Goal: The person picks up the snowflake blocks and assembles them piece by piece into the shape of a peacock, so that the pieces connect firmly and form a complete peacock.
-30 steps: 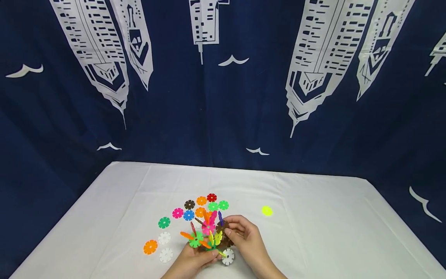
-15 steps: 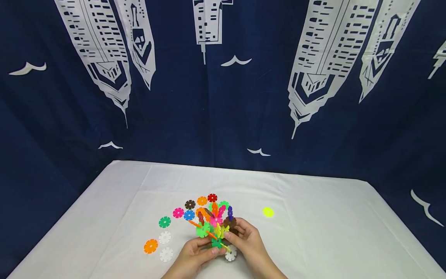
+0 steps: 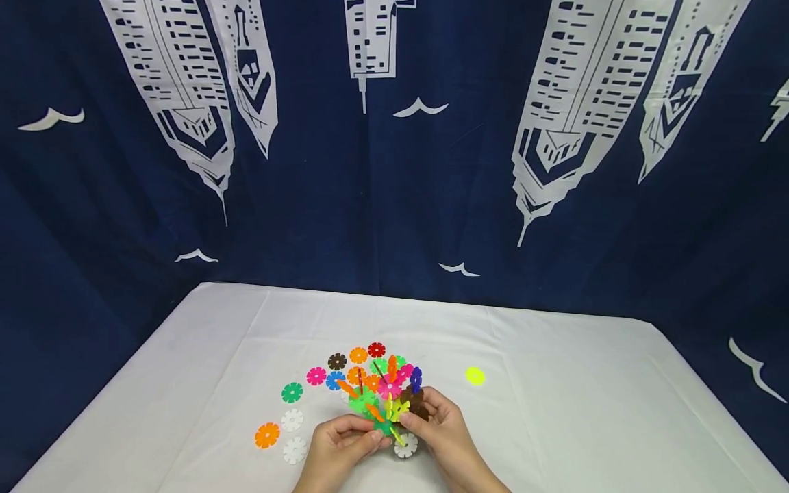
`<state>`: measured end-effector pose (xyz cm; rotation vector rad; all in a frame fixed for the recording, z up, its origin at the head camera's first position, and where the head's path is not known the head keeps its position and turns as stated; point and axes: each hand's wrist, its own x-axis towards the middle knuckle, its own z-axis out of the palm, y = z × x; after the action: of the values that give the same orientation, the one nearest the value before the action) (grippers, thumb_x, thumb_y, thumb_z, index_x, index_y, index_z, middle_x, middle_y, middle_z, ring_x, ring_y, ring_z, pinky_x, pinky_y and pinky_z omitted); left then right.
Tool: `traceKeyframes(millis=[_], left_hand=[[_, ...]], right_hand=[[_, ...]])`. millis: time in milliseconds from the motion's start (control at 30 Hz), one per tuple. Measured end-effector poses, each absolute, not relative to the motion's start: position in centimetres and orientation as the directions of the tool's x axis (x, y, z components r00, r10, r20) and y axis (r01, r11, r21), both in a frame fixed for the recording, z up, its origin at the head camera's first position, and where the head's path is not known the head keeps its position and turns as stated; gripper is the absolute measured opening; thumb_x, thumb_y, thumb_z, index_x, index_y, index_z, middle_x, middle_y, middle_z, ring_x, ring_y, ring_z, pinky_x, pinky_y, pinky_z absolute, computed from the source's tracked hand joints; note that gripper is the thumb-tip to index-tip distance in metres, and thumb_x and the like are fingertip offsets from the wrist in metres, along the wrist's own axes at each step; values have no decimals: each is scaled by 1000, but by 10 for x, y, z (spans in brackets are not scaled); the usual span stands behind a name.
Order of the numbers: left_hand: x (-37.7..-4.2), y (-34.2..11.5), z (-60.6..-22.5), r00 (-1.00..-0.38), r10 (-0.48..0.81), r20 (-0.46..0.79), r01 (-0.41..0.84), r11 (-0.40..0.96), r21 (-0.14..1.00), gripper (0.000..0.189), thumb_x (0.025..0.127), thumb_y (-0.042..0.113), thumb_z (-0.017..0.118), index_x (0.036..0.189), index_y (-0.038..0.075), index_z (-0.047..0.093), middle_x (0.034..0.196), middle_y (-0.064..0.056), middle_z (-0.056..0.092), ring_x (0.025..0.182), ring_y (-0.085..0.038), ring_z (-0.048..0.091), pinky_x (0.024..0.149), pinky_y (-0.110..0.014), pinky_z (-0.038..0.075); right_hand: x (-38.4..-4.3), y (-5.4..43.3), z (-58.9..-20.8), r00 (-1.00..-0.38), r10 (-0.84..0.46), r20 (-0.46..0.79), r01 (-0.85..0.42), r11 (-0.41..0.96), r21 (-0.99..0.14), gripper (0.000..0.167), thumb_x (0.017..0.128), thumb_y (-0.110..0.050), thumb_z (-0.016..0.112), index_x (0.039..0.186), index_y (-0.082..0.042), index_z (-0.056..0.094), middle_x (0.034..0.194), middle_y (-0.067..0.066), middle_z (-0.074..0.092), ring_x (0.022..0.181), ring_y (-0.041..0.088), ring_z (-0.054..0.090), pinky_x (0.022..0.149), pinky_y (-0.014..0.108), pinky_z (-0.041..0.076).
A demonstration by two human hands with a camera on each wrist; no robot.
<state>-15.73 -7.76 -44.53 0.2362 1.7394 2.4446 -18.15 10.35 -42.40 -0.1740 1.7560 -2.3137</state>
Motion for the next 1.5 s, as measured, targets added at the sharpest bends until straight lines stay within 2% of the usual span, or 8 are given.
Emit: traceKeyframes(millis=[167,400,733,933,1133,1367,1500], left_hand=[[-156,-76,-446,-979,187,76,13,-317,948,25,84,-2,65,99,-21,56,81,-18,68,80,-22,67,76,-31,52],[-153,-76,-445,-972,189,136,66,-335,940,26,86,-6,62,98,-26,51,82,-18,68,80,-23,67,76,-30,52],[-156,-78,-448,-971,175,164,103,-311,945,25,86,-7,60,95,-26,47,84,-24,66,80,-21,67,76,-32,52],[-159,-75,-449,-969,209,135,56,-345,937,27,87,-6,60,98,-27,45,87,-22,64,81,-21,67,78,-31,51],[-158,-73,-448,-970,208,125,41,-366,930,28,86,-6,61,99,-26,47,86,-19,66,81,-21,67,78,-31,51],[-158,-74,-447,-965,241,107,3,-394,919,30,87,-6,60,103,-27,45,87,-20,66,83,-22,67,79,-30,51],[-158,-73,-446,-965,246,90,-17,-402,916,28,87,-6,60,102,-25,47,88,-21,65,83,-22,67,79,-30,51]], right_hand=[[-179,104,-423,-959,-280,-51,126,-257,-958,41,89,-7,64,122,12,49,112,13,61,103,17,55,87,27,47],[-176,103,-421,-961,-277,-22,93,-247,-964,36,88,-5,65,116,14,53,107,16,62,100,19,57,86,29,48],[-177,93,-419,-975,-218,35,-14,-98,-995,36,86,-11,69,111,11,58,102,14,62,93,20,56,79,26,49],[-176,95,-416,-972,-234,29,-8,-93,-996,48,89,-17,66,126,8,49,115,16,55,107,26,51,86,28,47],[-175,100,-413,-952,-303,27,19,-150,-989,48,96,-20,54,130,11,43,125,20,48,115,28,46,91,28,44],[-177,107,-409,-959,-281,-21,77,-191,-979,44,97,-20,54,126,12,45,113,15,59,97,20,58,83,30,49],[-179,106,-409,-962,-269,-38,90,-181,-979,45,95,-19,57,125,13,46,110,14,60,95,18,58,82,29,50]])
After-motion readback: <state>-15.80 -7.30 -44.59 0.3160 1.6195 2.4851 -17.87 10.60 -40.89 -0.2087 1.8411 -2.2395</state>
